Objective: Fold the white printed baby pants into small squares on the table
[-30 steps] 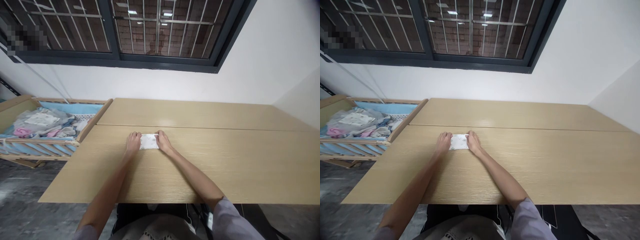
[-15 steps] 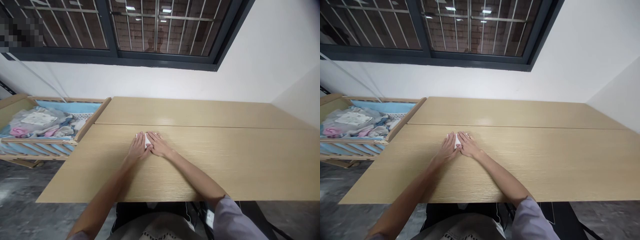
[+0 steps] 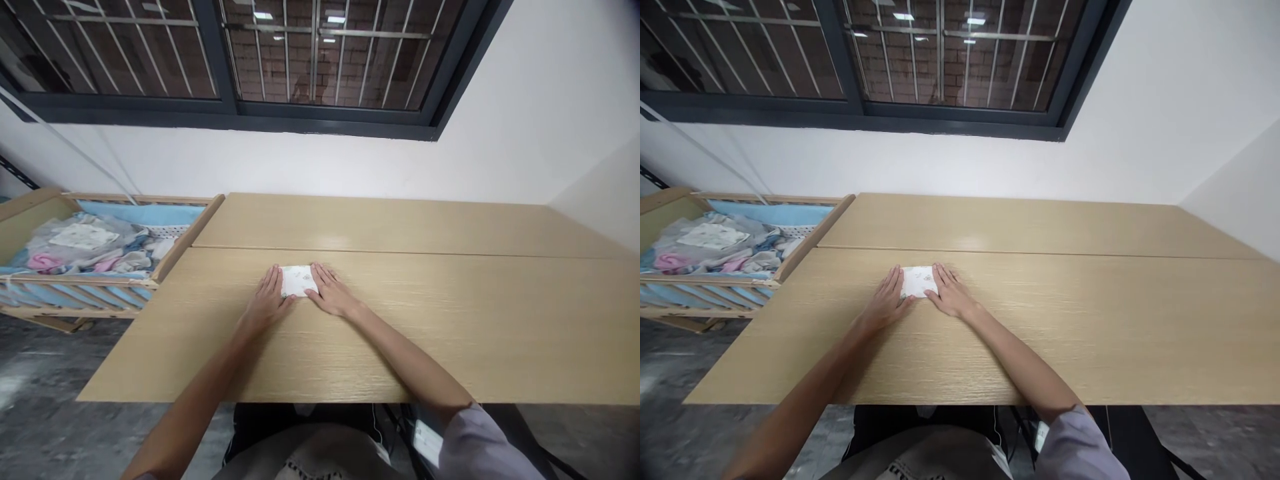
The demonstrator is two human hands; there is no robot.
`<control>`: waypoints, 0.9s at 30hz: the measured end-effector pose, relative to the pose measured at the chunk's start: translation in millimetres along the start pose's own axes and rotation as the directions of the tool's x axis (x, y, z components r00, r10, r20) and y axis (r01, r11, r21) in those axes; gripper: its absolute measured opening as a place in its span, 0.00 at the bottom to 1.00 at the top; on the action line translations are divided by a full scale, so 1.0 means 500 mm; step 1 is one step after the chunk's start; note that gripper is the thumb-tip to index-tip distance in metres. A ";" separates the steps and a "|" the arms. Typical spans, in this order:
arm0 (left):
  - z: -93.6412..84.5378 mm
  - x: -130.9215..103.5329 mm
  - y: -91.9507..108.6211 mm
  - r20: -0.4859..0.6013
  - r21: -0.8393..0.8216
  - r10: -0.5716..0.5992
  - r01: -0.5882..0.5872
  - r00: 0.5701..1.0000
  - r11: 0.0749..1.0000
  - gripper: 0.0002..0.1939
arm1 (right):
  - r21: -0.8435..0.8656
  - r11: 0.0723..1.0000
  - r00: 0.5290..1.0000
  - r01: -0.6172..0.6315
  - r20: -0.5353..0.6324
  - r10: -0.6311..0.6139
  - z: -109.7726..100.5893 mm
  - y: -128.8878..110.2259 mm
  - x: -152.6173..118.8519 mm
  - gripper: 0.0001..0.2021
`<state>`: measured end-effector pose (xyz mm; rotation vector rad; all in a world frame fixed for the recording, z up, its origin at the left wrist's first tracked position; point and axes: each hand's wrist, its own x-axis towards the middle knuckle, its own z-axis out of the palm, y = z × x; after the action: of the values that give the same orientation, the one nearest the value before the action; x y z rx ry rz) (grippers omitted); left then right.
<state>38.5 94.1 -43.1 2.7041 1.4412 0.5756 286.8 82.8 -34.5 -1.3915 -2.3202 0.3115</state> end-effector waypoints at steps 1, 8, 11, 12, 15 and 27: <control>-0.004 -0.003 0.000 -0.015 0.006 0.023 -0.023 1.000 1.000 0.44 | 0.001 1.000 1.000 0.009 -0.009 -0.009 -0.005 0.000 -0.004 0.39; -0.018 -0.006 0.005 0.035 0.051 0.076 -0.078 0.996 0.996 0.41 | 0.002 0.987 0.987 0.161 0.005 -0.161 -0.038 -0.013 -0.014 0.38; -0.020 0.009 0.007 0.061 0.047 0.007 -0.010 0.998 0.999 0.40 | 0.003 0.991 0.990 0.135 0.035 -0.135 -0.029 -0.008 -0.007 0.38; -0.020 0.015 0.008 0.067 0.040 -0.016 0.013 0.998 0.999 0.39 | 0.004 0.993 0.992 0.121 0.029 -0.121 -0.024 -0.004 -0.002 0.37; -0.023 0.038 0.009 0.069 0.022 -0.070 0.068 0.995 0.997 0.34 | 0.028 0.997 0.997 0.078 -0.010 -0.078 -0.009 0.006 0.016 0.33; -0.108 0.042 0.047 -0.039 -0.133 -0.256 0.249 0.966 0.959 0.13 | 0.530 0.846 0.960 -0.060 -0.200 0.194 -0.052 -0.005 0.086 0.23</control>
<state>49.8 89.6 18.4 2.3754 1.6676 0.7026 278.8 118.8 -0.6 -1.2227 -1.7598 0.7075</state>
